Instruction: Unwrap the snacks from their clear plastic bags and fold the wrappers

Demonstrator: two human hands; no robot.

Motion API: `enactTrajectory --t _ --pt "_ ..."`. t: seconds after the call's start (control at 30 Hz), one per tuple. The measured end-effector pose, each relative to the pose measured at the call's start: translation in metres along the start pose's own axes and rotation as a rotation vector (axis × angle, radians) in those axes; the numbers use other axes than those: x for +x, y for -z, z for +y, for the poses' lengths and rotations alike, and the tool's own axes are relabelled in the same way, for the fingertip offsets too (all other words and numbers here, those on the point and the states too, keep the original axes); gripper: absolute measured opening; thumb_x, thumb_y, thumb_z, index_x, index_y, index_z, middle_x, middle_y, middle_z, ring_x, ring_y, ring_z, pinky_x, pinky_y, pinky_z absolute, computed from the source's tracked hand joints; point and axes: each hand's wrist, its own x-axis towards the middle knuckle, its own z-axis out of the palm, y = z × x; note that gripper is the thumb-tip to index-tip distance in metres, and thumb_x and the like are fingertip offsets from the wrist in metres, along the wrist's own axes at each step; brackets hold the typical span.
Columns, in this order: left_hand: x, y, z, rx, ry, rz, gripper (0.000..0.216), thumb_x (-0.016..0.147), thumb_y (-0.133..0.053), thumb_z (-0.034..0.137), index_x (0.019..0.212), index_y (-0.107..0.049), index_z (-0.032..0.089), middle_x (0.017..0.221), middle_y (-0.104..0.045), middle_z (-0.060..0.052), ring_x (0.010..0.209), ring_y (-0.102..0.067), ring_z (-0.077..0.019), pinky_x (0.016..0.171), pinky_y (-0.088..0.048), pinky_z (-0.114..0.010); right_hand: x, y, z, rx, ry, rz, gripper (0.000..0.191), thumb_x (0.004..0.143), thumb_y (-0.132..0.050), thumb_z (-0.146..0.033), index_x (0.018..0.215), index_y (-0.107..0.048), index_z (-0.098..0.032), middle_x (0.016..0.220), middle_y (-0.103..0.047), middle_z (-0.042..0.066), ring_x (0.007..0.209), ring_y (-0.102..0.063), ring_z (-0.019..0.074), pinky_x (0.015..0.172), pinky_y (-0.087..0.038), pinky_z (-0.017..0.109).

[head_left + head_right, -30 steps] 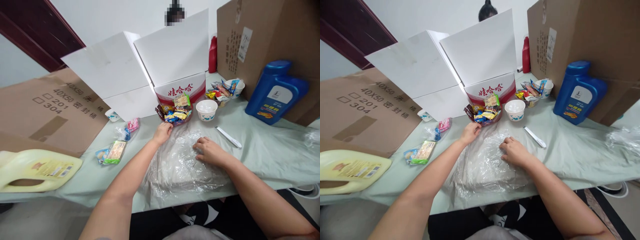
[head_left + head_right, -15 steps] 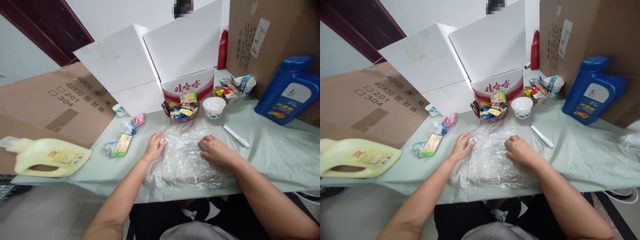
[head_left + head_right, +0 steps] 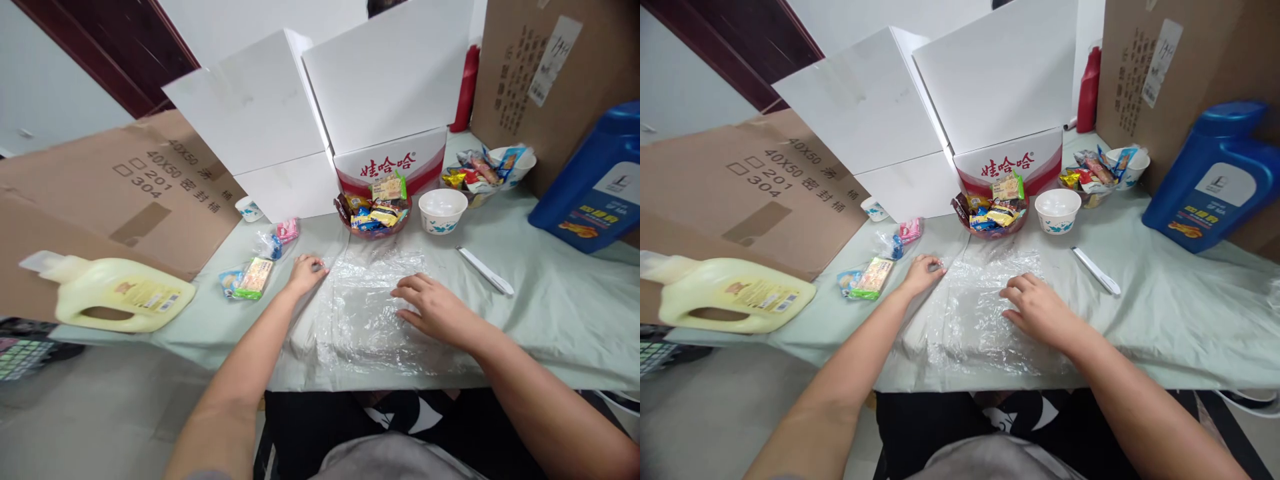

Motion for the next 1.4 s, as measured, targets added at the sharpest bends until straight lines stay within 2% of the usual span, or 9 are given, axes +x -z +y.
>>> enactTrajectory --t 0.17,0.3,0.47,0.63,0.83,0.93,1.03,1.2,1.4 --pt "-0.011 0.009 0.017 -0.036 0.010 0.096 0.013 0.076 -0.059 0.021 0.089 -0.062 0.018 0.098 -0.058 -0.007 0.090 -0.059 -0.0211 0.086 -0.050 -0.036 -0.002 0.003 -0.002 0.086 0.081 -0.122 0.028 0.090 -0.061 -0.027 0.115 -0.066 -0.017 0.111 -0.067 0.012 0.103 -0.061 0.0253 0.091 -0.050 0.041" --pt "-0.058 0.039 0.031 -0.084 -0.107 0.114 0.008 0.083 -0.054 0.026 0.084 -0.059 0.021 0.090 -0.060 -0.005 0.092 -0.059 -0.0207 0.085 -0.050 -0.035 -0.009 0.018 0.005 0.130 0.031 -0.146 0.029 0.089 -0.061 -0.028 0.116 -0.066 -0.019 0.112 -0.067 0.011 0.104 -0.060 0.0253 0.092 -0.048 0.041" --pt "-0.143 0.059 0.033 -0.106 -0.593 -0.190 0.031 0.077 -0.069 0.043 0.098 -0.061 0.021 0.102 -0.067 -0.009 0.104 -0.061 -0.0270 0.095 -0.048 -0.046 -0.028 0.029 0.004 0.238 0.061 -0.351 0.047 0.076 -0.074 -0.038 0.118 -0.065 -0.022 0.119 -0.063 0.010 0.111 -0.056 0.0264 0.096 -0.044 0.040" --pt "-0.184 0.046 0.021 -0.020 -0.620 -0.220 0.024 0.089 -0.057 0.021 0.113 -0.058 0.023 0.134 -0.058 -0.010 0.131 -0.049 -0.0274 0.107 -0.043 -0.048 -0.044 0.010 0.002 0.090 0.039 -0.352 0.065 0.063 -0.080 -0.030 0.124 -0.059 -0.022 0.136 -0.052 0.012 0.126 -0.043 0.0331 0.103 -0.035 0.048" --pt "-0.176 0.041 0.019 -0.302 -0.454 -0.071 0.015 0.091 -0.050 0.014 0.099 -0.062 0.021 0.110 -0.070 -0.008 0.116 -0.062 -0.0223 0.099 -0.052 -0.040 -0.045 0.000 -0.001 0.005 0.056 -0.250 0.051 0.072 -0.063 -0.012 0.121 -0.059 -0.020 0.138 -0.052 0.012 0.126 -0.043 0.0311 0.099 -0.038 0.046" --pt "-0.172 0.045 0.023 -0.356 -0.334 -0.057 0.014 0.092 -0.051 0.020 0.099 -0.063 0.021 0.102 -0.072 -0.007 0.101 -0.068 -0.0201 0.089 -0.056 -0.035 -0.041 0.010 -0.004 0.099 0.064 -0.275 0.022 0.080 -0.051 -0.010 0.096 -0.064 -0.019 0.107 -0.066 0.010 0.101 -0.057 0.0244 0.087 -0.044 0.038" --pt "-0.171 0.051 0.033 -0.410 -0.195 -0.124 0.013 0.092 -0.052 0.027 0.094 -0.063 0.021 0.090 -0.073 -0.005 0.084 -0.071 -0.0176 0.076 -0.057 -0.029 -0.042 0.026 -0.001 0.235 0.027 -0.353 0.018 0.087 -0.045 -0.013 0.082 -0.061 -0.020 0.078 -0.064 0.003 0.073 -0.058 0.0170 0.070 -0.043 0.029" --pt "-0.160 0.056 0.049 -0.664 -0.028 -0.358 0.018 0.090 -0.053 0.036 0.093 -0.058 0.020 0.071 -0.069 -0.001 0.062 -0.068 -0.0152 0.062 -0.055 -0.027 -0.046 0.047 0.014 0.455 -0.121 -0.460 0.014 0.090 -0.048 -0.026 0.083 -0.060 -0.021 0.070 -0.064 -0.001 0.060 -0.056 0.0134 0.057 -0.039 0.024" --pt "-0.110 0.041 0.047 -0.534 0.027 -0.149 0.022 0.085 -0.056 0.039 0.090 -0.061 0.019 0.068 -0.065 0.000 0.062 -0.063 -0.0139 0.062 -0.050 -0.025 -0.025 0.026 0.025 0.306 -0.481 -0.128 0.021 0.093 -0.042 -0.029 0.086 -0.060 -0.021 0.081 -0.071 0.003 0.072 -0.065 0.0173 0.065 -0.043 0.027"
